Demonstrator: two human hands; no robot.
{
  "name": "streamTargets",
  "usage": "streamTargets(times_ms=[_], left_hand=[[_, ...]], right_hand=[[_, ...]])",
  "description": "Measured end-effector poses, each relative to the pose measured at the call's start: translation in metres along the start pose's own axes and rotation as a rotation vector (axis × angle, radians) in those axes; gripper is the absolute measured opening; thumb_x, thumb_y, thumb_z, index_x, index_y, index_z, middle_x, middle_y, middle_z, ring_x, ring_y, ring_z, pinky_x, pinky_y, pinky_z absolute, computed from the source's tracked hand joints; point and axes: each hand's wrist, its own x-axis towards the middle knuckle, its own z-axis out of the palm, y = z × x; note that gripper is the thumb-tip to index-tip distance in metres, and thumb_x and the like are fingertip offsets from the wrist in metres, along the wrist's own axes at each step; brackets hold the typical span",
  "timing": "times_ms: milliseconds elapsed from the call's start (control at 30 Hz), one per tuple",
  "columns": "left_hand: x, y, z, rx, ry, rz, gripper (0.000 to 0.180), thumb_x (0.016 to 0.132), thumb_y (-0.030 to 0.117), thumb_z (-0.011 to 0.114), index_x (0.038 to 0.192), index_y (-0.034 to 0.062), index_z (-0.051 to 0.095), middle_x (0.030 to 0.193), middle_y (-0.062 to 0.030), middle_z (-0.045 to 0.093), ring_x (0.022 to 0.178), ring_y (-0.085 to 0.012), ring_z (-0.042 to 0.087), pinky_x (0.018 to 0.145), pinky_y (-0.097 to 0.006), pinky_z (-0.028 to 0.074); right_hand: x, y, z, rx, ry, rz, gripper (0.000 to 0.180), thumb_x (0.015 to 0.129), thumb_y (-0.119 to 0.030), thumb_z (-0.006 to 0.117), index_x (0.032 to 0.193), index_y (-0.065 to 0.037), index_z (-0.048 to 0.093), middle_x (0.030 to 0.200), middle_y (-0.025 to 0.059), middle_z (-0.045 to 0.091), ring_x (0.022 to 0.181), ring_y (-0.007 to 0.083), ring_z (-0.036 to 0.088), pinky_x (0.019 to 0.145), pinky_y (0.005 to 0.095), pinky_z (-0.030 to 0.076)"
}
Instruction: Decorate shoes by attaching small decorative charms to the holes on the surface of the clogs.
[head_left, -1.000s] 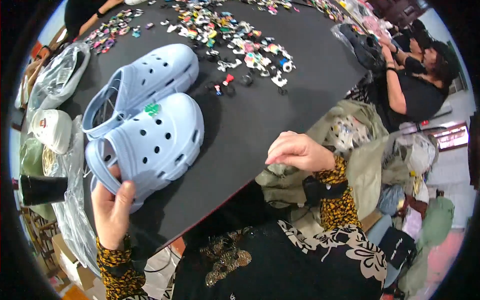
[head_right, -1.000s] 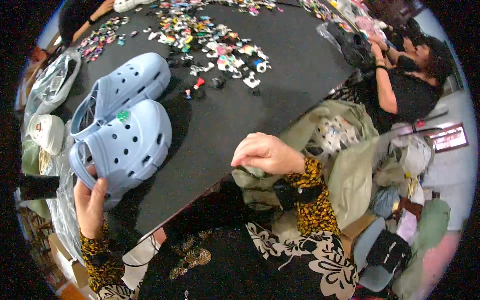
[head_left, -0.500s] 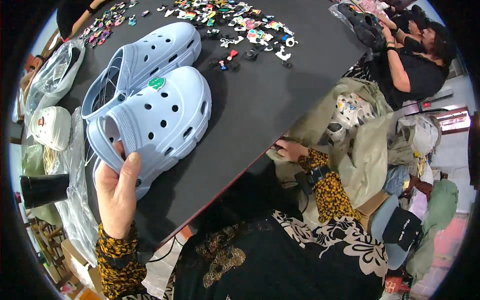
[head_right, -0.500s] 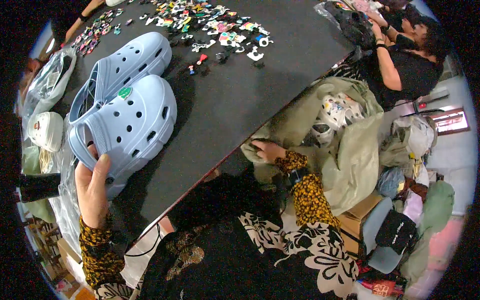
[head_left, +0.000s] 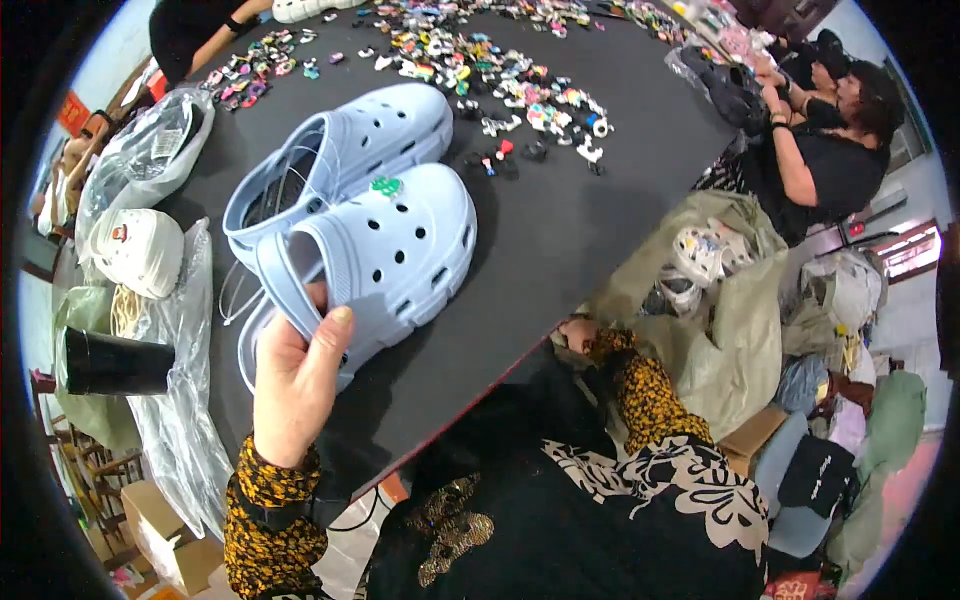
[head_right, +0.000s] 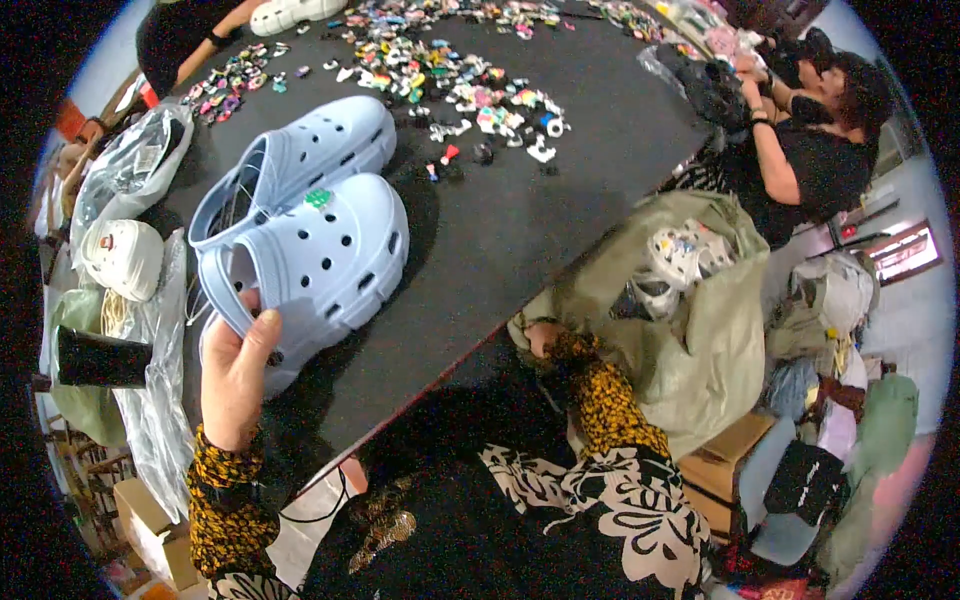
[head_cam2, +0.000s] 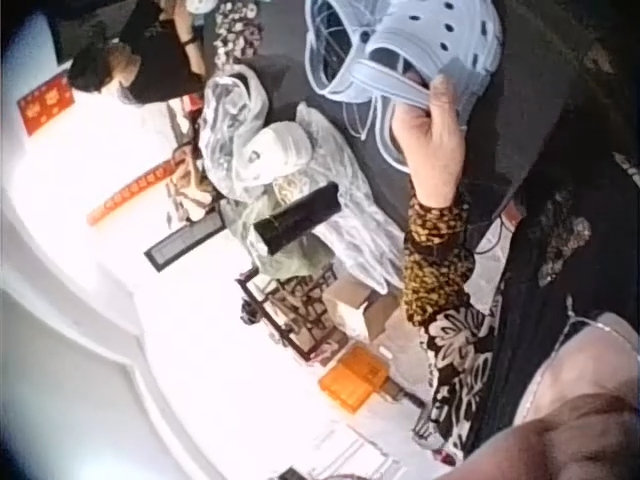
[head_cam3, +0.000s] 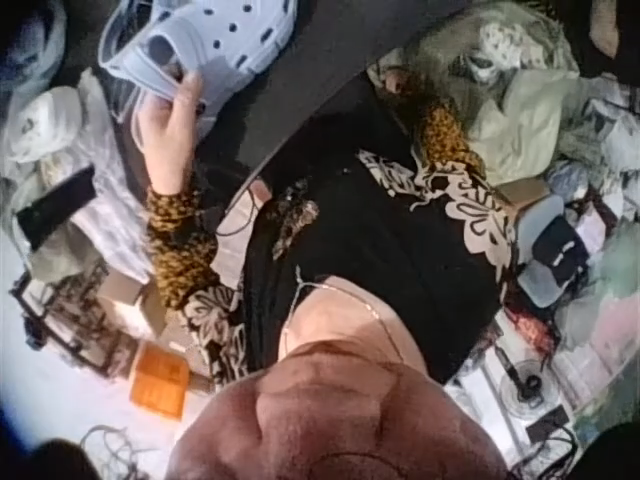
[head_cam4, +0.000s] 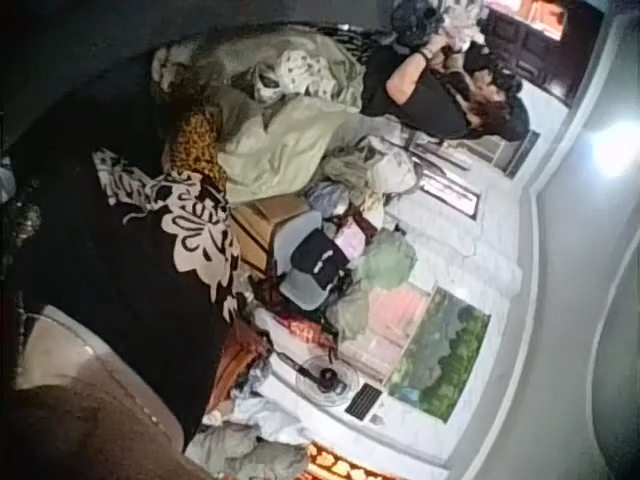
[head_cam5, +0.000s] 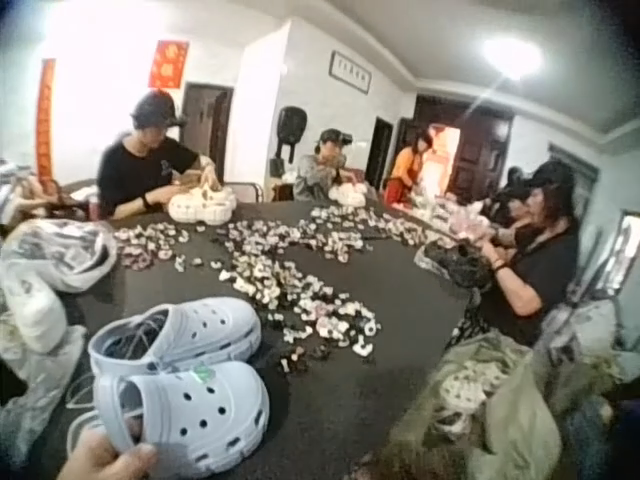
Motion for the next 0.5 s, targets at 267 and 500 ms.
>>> streamTargets(times_ms=[267,500], left_hand=[[-0.003,0.004,-0.006,0.011,-0.039,0.001,0.023,0.092,0.017,0.055,0.102,-0.0035,0.057,0.076,0.0036,0.052,0.069,-0.0051,0.044,0.061,-0.022,0.038],[0.009,0.022,-0.001,0.047,-0.054,-0.096,0.032,0.088,0.019,0.057,0.110,-0.0042,0.055,0.087,-0.0001,0.056,0.077,-0.0082,0.047,0.071,-0.024,0.041]], right_hand=[[-0.063,-0.086,-0.172,0.029,-0.172,-0.115,0.028,0.089,-0.021,0.052,0.108,-0.004,0.063,0.092,0.0121,0.067,0.084,0.0218,0.064,0.075,0.0319,0.049],[-0.115,-0.193,-0.320,0.252,0.290,-0.495,0.021,0.080,0.002,0.059,0.101,0.002,0.063,0.095,0.0108,0.065,0.086,0.0171,0.062,0.077,0.0277,0.049]])
